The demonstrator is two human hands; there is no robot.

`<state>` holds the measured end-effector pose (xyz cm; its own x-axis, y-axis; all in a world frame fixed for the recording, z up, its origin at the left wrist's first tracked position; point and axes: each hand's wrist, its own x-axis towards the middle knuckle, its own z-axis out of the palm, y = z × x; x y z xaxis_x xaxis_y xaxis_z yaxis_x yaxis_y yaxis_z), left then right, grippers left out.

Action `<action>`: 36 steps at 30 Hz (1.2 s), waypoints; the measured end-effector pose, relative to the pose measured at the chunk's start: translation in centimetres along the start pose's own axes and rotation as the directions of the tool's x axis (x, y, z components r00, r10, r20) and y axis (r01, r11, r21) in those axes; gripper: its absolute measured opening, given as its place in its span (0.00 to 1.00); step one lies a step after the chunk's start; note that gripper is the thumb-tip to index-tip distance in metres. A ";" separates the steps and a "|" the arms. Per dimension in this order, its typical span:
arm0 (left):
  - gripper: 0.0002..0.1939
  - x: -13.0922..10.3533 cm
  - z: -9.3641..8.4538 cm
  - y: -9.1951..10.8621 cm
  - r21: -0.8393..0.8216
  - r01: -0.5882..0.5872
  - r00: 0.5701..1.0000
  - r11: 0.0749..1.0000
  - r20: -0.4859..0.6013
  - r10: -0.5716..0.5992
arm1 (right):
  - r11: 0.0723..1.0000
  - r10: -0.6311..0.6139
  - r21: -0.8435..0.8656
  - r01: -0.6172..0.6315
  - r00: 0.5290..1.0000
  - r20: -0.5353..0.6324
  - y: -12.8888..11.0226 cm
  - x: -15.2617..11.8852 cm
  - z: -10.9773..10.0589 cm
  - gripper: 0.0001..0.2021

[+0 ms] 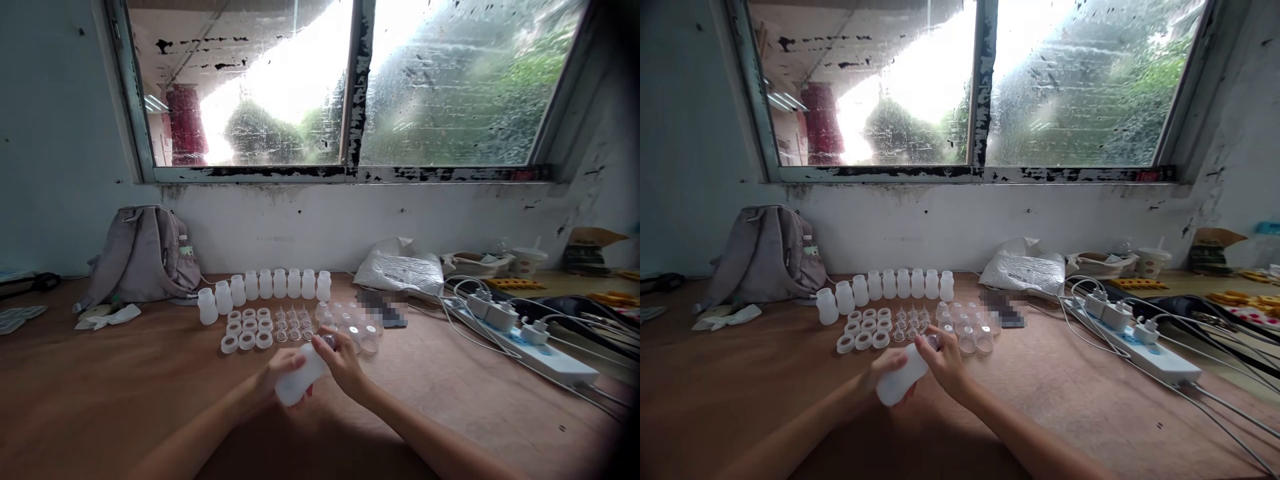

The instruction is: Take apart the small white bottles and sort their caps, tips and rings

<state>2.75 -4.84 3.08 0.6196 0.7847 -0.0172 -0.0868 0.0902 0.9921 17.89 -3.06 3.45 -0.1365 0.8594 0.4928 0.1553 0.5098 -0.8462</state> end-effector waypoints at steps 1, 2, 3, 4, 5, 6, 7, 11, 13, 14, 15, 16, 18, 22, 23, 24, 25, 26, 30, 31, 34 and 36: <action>0.25 -0.2 0.1 0.1 -0.091 0.081 0.996 0.993 0.052 -0.076 | 0.999 0.013 0.028 -0.014 0.999 0.034 -0.1 -0.1 0.0 0.15; 0.27 -0.5 0.2 0.3 -0.155 0.139 0.989 0.978 0.077 -0.129 | 0.998 0.024 0.057 -0.028 0.997 0.079 -0.2 -0.1 -0.1 0.14; 0.27 -0.7 0.2 0.5 -0.193 0.173 0.984 0.966 0.071 -0.162 | 0.996 0.029 0.085 -0.041 0.991 0.131 -0.5 0.0 -0.1 0.14; 0.27 -0.9 0.2 0.6 -0.207 0.185 0.983 0.961 0.036 -0.181 | 0.993 0.028 0.111 -0.049 0.983 0.182 -0.7 0.1 -0.2 0.13; 0.27 -0.9 0.1 0.7 -0.207 0.186 0.981 0.961 -0.006 -0.192 | 0.990 0.023 0.131 -0.054 0.974 0.226 -0.9 0.3 -0.3 0.12; 0.27 -0.9 -0.1 0.7 -0.205 0.179 0.980 0.962 -0.044 -0.192 | 0.988 0.013 0.142 -0.051 0.967 0.256 -1.0 0.7 -0.4 0.12; 0.28 -0.9 -0.4 0.8 -0.210 0.160 0.981 0.965 -0.072 -0.179 | 0.989 0.001 0.143 -0.040 0.965 0.263 -0.9 1.1 -0.6 0.14; 0.28 -0.3 -1.8 0.8 -0.259 -0.052 0.987 0.964 -0.157 0.011 | 0.998 -0.059 0.023 0.057 0.994 0.094 0.4 2.7 -1.4 0.18; 0.27 -0.1 -2.2 0.8 -0.243 -0.086 0.986 0.966 -0.162 0.047 | 0.998 -0.060 0.007 0.060 0.997 0.047 1.0 3.1 -1.7 0.15; 0.27 0.0 -2.3 0.9 -0.223 -0.073 0.987 0.972 -0.154 0.038 | 0.998 -0.050 0.027 0.049 0.997 0.050 1.2 3.1 -1.8 0.13; 0.26 0.0 -2.4 0.9 -0.197 -0.048 0.989 0.979 -0.148 0.019 | 0.998 -0.037 0.055 0.033 0.997 0.065 1.2 3.1 -1.9 0.12; 0.26 0.1 -2.4 0.9 -0.164 -0.018 0.989 0.986 -0.150 -0.007 | 0.997 -0.023 0.081 0.017 0.996 0.084 1.2 3.0 -1.9 0.12; 0.25 0.1 -2.2 1.0 -0.089 0.046 0.983 0.995 -0.172 -0.061 | 0.993 0.003 0.114 -0.016 0.994 0.109 1.0 2.9 -1.8 0.12; 0.24 0.0 -2.0 1.1 -0.010 0.091 0.979 0.996 -0.184 -0.092 | 0.990 0.035 0.133 -0.050 0.993 0.111 1.2 2.7 -1.7 0.14; 0.24 -0.1 -1.9 1.1 -0.003 0.090 0.980 0.996 -0.175 -0.089 | 0.989 0.042 0.136 -0.057 0.993 0.110 1.3 2.8 -1.7 0.14; 0.23 -0.1 -1.9 1.1 0.008 0.093 0.981 0.996 -0.172 -0.091 | 0.988 0.049 0.137 -0.065 0.993 0.111 1.3 2.8 -1.7 0.14; 0.23 -0.1 -1.9 1.1 0.023 0.106 0.979 0.994 -0.179 -0.100 | 0.988 0.055 0.137 -0.070 0.992 0.112 1.4 2.8 -1.7 0.14; 0.23 -0.2 -1.9 1.2 0.042 0.128 0.973 0.991 -0.197 -0.117 | 0.988 0.057 0.135 -0.072 0.992 0.113 1.4 2.8 -1.8 0.15; 0.24 -0.3 -1.9 1.4 0.092 0.224 0.941 0.970 -0.280 -0.191 | 0.990 0.046 0.130 -0.062 0.991 0.124 1.3 2.7 -1.8 0.15; 0.24 -0.3 -1.9 1.5 0.093 0.228 0.939 0.969 -0.285 -0.194 | 0.990 0.045 0.130 -0.061 0.991 0.127 1.3 2.7 -1.9 0.15; 0.24 -0.3 -2.0 1.6 0.067 0.187 0.956 0.980 -0.243 -0.166 | 0.988 0.047 0.140 -0.066 0.990 0.135 1.4 2.6 -1.9 0.15; 0.26 -0.4 -2.0 1.7 0.033 0.151 0.971 0.988 -0.191 -0.142 | 0.985 0.055 0.151 -0.077 0.988 0.143 1.5 2.6 -1.9 0.14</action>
<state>0.83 -3.74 4.53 0.4653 0.8663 -0.1815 0.0333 0.1878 0.9816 19.65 0.03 3.83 -0.2660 0.8719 0.4112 0.0154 0.4303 -0.9025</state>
